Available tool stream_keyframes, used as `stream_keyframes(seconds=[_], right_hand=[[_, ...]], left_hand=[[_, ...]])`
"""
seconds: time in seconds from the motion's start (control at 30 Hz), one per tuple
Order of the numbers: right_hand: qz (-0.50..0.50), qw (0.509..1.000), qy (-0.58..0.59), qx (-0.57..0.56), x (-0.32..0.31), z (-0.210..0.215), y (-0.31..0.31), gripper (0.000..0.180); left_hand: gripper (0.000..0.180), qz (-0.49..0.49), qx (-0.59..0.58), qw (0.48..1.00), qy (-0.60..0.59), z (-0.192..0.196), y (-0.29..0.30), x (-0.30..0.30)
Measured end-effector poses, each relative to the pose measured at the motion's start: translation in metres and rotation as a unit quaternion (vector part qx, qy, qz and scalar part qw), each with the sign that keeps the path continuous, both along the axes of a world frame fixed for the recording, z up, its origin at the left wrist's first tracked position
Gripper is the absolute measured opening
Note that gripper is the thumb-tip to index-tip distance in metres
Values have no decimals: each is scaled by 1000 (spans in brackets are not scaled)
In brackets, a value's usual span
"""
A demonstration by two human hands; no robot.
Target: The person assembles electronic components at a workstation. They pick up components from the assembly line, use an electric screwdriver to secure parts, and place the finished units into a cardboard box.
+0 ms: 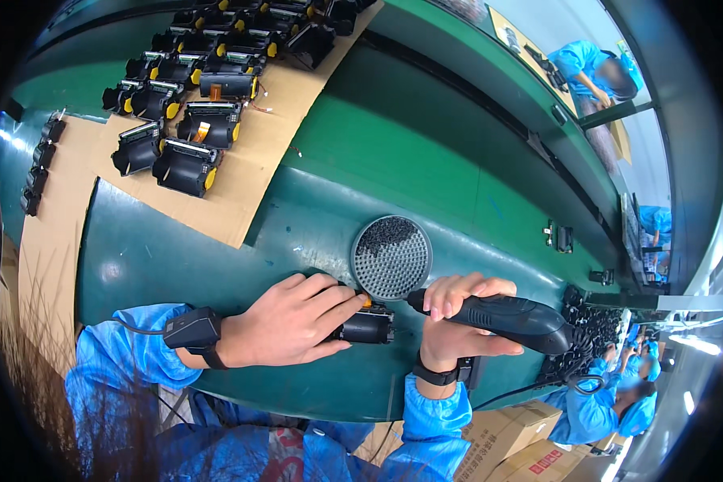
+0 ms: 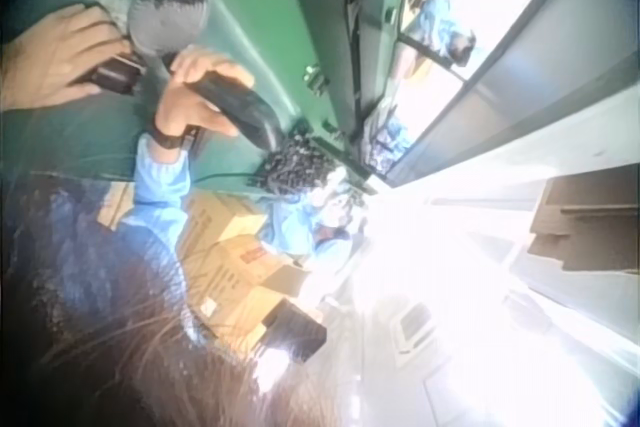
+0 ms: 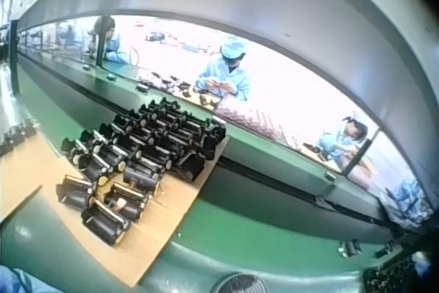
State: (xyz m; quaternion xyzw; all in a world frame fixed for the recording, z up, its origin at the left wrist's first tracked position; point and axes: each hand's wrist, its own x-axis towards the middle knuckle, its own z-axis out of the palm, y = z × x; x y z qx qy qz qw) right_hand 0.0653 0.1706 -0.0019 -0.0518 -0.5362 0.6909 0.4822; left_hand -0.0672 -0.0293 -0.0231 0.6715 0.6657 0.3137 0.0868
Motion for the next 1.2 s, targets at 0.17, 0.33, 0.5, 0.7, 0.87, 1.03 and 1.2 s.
stream_keyframes(seconds=[0.17, 0.33, 0.5, 0.7, 0.87, 1.03, 1.2], right_hand=[[13, 999, -6, 29, 2, -3, 2, 86], [7, 999, -22, 38, -1, -6, -1, 86], [-18, 1000, 19, 5, 6, 24, -6, 83], [105, 992, 68, 18, 3, 35, -39, 79], [163, 984, 56, 43, -2, 23, -53, 81], [170, 983, 49, 48, -6, 19, -53, 81], [168, 983, 55, 44, -8, 13, -52, 82]], left_hand=[[63, 2, -1, 1000, 4, 1, 0, 2], [63, 10, 7, 1000, 6, -3, -1, 0], [61, 19, 7, 1000, -11, 1, -1, -3], [58, 14, 6, 999, -43, -6, -1, -6], [59, 14, 0, 998, -58, -4, -1, -4], [59, 16, 5, 998, -62, -5, -1, -4], [60, 12, 4, 998, -64, -7, 0, -5]])
